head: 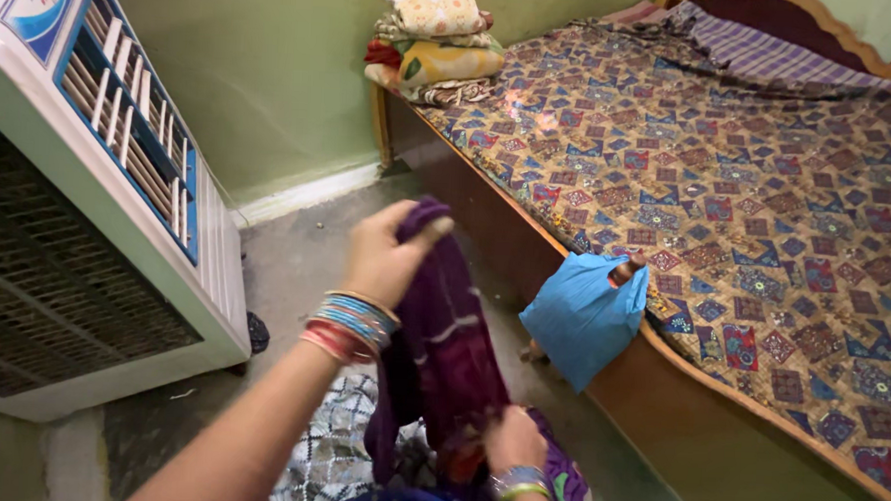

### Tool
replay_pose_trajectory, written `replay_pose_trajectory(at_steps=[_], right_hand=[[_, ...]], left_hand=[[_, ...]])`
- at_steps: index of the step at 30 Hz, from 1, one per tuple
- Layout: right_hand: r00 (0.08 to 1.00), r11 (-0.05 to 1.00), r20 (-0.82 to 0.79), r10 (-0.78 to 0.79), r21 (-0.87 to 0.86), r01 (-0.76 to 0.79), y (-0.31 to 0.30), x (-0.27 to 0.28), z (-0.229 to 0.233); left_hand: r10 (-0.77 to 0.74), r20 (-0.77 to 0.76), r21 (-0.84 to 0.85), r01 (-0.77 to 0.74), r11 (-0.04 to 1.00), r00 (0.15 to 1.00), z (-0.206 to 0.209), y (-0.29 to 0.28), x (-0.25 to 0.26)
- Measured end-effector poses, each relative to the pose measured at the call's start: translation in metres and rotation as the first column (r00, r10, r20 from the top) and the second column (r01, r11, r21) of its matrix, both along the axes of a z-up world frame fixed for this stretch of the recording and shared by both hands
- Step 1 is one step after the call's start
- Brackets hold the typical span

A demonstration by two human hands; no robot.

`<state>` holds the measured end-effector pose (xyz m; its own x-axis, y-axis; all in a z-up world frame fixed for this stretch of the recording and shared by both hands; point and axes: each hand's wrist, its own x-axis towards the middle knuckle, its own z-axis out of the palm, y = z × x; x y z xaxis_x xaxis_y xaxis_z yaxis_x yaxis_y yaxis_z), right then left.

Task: The person folds a patterned pillowcase and places it on a stack on the bed. Then, the person folds a colorful blanket and places it on top of the stack. Finally, the person folds a black-and-white patterned cloth and places it on the stack.

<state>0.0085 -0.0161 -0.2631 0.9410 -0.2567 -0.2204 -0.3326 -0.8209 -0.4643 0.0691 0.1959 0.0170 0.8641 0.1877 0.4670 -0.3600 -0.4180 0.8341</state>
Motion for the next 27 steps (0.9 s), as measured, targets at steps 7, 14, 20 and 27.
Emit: replay_pose_trajectory(at_steps=[7, 14, 20, 27], right_hand=[[0.733, 0.945, 0.667, -0.134, 0.31, -0.109, -0.118, 0.05, 0.064], [0.807, 0.972, 0.59, 0.015, 0.18, -0.149, -0.116, 0.031, 0.118], [0.76, 0.878, 0.637, -0.129, 0.43, -0.211, -0.124, 0.025, 0.119], [0.945, 0.758, 0.324, 0.05, 0.604, -0.247, -0.098, 0.021, 0.123]], left_hand=[[0.143, 0.006, -0.175, -0.14, 0.975, 0.99, -0.024, 0.073, 0.005], [0.162, 0.038, -0.25, -0.148, 0.957, 0.986, -0.049, 0.103, 0.017], [0.238, -0.079, -0.581, -0.238, 0.778, 0.968, -0.116, 0.127, 0.028], [0.204, -0.112, -0.213, -0.224, 0.951, 0.973, -0.105, 0.042, 0.0]])
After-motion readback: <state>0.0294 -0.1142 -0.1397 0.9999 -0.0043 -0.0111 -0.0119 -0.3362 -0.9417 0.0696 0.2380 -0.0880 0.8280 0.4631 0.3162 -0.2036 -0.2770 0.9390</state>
